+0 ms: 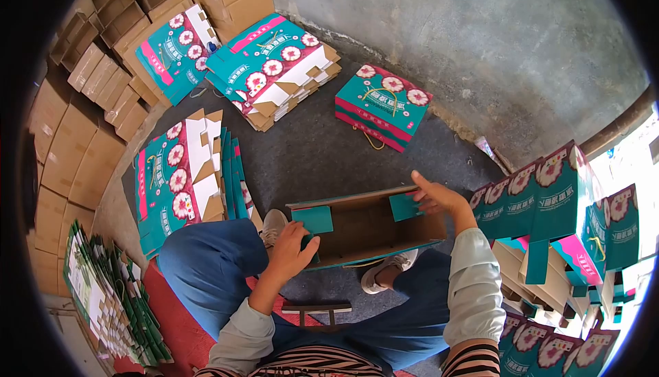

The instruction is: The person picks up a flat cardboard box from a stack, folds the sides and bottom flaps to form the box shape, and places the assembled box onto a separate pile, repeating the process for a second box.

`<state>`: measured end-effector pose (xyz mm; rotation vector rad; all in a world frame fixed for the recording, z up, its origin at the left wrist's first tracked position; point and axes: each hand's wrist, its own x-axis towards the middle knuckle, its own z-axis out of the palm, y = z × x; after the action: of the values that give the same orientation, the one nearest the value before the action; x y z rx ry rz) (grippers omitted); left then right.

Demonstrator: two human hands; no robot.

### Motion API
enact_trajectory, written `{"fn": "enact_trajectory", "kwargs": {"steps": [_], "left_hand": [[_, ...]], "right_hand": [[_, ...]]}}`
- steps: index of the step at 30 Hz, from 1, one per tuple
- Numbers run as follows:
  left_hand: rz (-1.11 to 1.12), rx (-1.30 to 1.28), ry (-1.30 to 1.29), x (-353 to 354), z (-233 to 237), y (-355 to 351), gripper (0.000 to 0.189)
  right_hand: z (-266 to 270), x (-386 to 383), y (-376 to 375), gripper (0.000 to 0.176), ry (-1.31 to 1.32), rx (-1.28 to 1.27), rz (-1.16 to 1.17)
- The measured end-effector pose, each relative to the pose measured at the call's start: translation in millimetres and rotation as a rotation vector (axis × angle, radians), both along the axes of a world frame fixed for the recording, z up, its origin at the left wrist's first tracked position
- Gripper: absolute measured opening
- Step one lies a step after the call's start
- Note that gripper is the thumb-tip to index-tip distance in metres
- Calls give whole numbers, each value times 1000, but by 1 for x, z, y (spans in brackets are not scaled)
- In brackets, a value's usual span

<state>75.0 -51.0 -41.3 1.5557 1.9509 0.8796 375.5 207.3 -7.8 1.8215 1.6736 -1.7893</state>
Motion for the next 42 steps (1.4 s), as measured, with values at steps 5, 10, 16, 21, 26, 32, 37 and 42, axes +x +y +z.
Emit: {"fn": "enact_trajectory", "kwargs": {"steps": [5,10,16,21,26,32,37,42], "left_hand": [[-19,38,75,2,2,0,46],[16,-97,-71,1,28,-5,40],[177,-93,2,-8,18,-26,32],[130,-78,30,-9,24,-27,37],[51,-74,-104,-9,29,-15,43],[-204,-133,-93,-15,-7,6,27],[-252,-191,177,-14,-24,19,24],[-208,-171,330,-8,-35,20,29]], "right_hand": [[2,5,-3,90,18,67,-22],[-2,3,-6,89,-74,219,293],[-14,0,-2,89,-151,455,634],[-12,-29,-32,93,-537,918,920],[-40,-37,-35,86,-554,1089,970],[-44,-44,-40,77,-616,1112,951],[-44,-45,-41,76,-608,1104,922],[-43,-46,-43,75,-562,1101,907]]}}
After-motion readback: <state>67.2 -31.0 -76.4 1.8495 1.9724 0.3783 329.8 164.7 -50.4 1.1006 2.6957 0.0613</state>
